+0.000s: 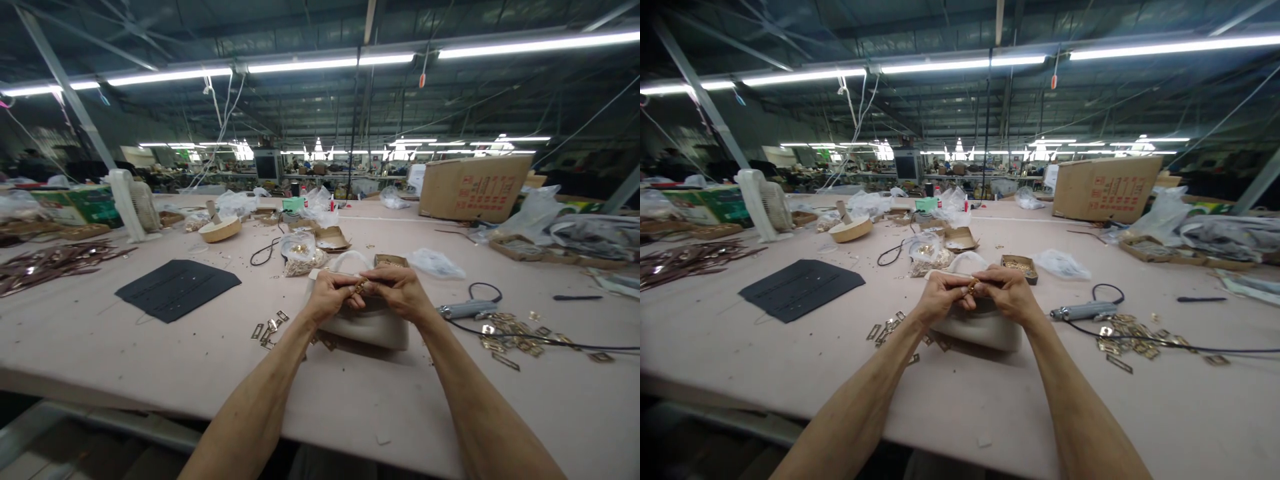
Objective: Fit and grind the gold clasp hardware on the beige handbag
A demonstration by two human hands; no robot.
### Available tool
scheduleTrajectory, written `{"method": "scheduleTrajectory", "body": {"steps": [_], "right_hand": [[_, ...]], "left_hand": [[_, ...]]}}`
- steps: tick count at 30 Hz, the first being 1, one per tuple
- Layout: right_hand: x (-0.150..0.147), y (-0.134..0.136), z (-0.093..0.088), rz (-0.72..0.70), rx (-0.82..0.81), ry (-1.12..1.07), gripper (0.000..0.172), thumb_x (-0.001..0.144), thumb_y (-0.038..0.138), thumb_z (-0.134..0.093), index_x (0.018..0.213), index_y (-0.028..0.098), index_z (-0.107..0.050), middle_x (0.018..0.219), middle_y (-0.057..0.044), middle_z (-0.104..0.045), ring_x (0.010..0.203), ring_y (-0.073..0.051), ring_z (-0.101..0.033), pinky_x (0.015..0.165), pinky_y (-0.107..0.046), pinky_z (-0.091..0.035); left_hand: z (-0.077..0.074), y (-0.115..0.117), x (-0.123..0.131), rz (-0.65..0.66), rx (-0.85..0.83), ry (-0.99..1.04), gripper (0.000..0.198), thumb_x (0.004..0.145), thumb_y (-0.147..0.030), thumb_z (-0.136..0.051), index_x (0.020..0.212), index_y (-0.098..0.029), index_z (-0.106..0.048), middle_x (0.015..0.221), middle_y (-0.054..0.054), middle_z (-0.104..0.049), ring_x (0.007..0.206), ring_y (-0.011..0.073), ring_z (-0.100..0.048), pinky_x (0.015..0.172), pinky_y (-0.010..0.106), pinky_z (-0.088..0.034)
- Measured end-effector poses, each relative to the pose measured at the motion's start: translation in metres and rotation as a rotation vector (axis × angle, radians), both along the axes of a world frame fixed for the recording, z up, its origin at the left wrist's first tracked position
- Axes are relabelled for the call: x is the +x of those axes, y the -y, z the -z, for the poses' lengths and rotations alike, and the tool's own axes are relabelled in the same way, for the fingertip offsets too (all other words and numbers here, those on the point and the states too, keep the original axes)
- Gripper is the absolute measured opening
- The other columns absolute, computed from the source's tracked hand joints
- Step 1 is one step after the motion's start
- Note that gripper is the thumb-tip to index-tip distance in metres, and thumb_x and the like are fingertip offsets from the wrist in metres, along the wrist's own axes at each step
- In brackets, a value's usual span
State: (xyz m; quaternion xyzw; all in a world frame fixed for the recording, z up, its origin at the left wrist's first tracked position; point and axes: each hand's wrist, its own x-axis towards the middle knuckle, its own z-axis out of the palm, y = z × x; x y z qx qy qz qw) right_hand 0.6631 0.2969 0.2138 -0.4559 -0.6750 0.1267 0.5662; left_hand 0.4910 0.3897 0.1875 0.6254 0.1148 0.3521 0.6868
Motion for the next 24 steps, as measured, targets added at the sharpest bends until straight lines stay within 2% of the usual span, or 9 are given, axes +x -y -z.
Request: {"method": "scheduleTrajectory", "body": {"steps": [5, 13, 24], "right_hand": [[-0.001, -0.001, 0.0, 0.038, -0.016, 0.018, 0.025, 0.084, 0.032, -0.076, 0.104, 0.019, -0.081, 0.082, -0.006, -0.071, 0.077, -0.017, -0.065, 0.065, -0.027, -0.054], [-0.007, -0.007, 0.009, 0.176, 0.1, 0.156, 0.022, 0.088, 0.025, -0.068, 0.105, 0.021, -0.081, 0.084, -0.006, -0.072, 0.077, -0.018, -0.067, 0.068, -0.029, -0.053], [-0.007, -0.007, 0.011, 0.17, 0.08, 0.194, 0.019, 0.089, 0.027, -0.067, 0.1, 0.021, -0.082, 0.088, -0.007, -0.073, 0.079, -0.019, -0.068, 0.071, -0.03, -0.054]], "left_hand": [[0.001, 0.0, 0.001, -0.004, -0.014, 0.001, 0.044, 0.071, -0.031, -0.081, 0.105, -0.003, -0.078, 0.065, 0.012, -0.074, 0.054, 0.0168, -0.069, 0.058, 0.026, -0.057], [0.003, 0.002, 0.002, -0.022, -0.047, 0.019, 0.044, 0.072, -0.031, -0.08, 0.105, -0.002, -0.078, 0.067, 0.012, -0.074, 0.055, 0.0158, -0.069, 0.057, 0.024, -0.057], [0.003, 0.009, 0.006, -0.125, 0.005, -0.009, 0.04, 0.076, -0.04, -0.081, 0.093, -0.004, -0.078, 0.062, 0.01, -0.072, 0.05, 0.0147, -0.067, 0.053, 0.023, -0.057]]}}
